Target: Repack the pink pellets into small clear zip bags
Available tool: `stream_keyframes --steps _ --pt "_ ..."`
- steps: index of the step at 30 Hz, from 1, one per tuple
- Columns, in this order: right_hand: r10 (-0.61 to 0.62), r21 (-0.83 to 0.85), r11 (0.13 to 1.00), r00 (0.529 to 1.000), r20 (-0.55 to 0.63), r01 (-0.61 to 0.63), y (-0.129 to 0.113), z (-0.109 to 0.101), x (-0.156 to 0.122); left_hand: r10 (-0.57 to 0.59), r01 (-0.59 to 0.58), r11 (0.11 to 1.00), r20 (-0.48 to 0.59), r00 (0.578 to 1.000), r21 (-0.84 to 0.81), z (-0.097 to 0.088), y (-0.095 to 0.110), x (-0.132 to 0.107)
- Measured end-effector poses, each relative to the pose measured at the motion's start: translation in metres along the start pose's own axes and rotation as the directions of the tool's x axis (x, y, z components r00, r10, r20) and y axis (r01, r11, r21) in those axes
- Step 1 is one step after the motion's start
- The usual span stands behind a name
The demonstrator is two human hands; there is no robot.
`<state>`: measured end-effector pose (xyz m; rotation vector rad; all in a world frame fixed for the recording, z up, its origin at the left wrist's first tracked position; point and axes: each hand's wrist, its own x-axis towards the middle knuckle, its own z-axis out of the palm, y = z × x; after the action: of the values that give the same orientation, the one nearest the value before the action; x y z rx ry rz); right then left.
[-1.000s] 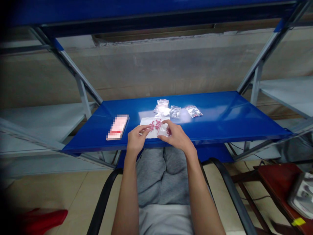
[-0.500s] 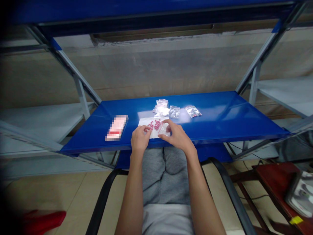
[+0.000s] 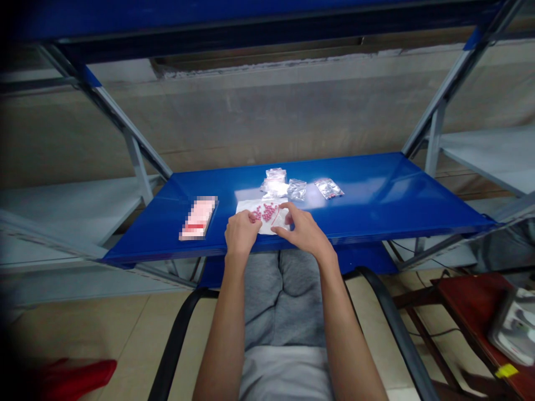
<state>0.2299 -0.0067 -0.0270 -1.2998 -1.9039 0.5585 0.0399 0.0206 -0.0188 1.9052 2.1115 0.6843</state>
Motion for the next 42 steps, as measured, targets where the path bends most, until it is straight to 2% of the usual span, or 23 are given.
stream_keyframes --steps 5,11,17,27,30,32,36,39,42 --pt "0.004 -0.006 1.000 1.000 -0.001 -0.004 0.000 -0.001 0.000 0.046 -0.050 0.993 0.042 0.998 0.105 0.000 0.001 0.000" --pt "-0.001 -0.008 1.000 1.000 -0.001 0.001 0.002 0.001 0.001 0.045 -0.054 0.980 0.051 0.998 0.192 0.000 0.004 -0.004" --pt "0.001 0.005 1.000 1.000 -0.002 -0.001 0.002 0.001 0.001 0.044 -0.047 0.989 0.023 0.999 0.142 0.006 -0.001 -0.008" --pt "0.011 -0.063 0.998 1.000 -0.009 -0.012 0.001 0.003 0.001 0.180 -0.179 0.984 -0.083 0.980 0.017 0.020 -0.018 -0.006" --pt "0.018 -0.099 0.995 1.000 -0.011 -0.019 0.000 0.005 0.001 0.202 -0.215 0.974 -0.146 0.968 -0.074 0.020 -0.020 -0.004" --pt "0.023 -0.118 0.993 1.000 -0.007 -0.023 0.000 0.007 0.002 0.225 -0.262 0.943 -0.186 0.956 -0.205 0.019 -0.018 -0.004" --pt "0.005 -0.123 0.992 1.000 -0.005 -0.006 -0.001 0.010 0.003 0.299 -0.351 0.800 -0.183 0.936 -0.487 0.012 -0.008 -0.007" --pt "-0.021 -0.098 0.995 1.000 -0.003 0.020 -0.003 0.010 0.003 0.304 -0.321 0.730 -0.134 0.943 -0.604 0.008 -0.003 -0.009" --pt "-0.046 -0.059 0.997 0.999 0.005 0.046 -0.007 0.007 0.003 0.243 -0.209 0.676 -0.055 0.968 -0.706 0.006 -0.006 -0.008"
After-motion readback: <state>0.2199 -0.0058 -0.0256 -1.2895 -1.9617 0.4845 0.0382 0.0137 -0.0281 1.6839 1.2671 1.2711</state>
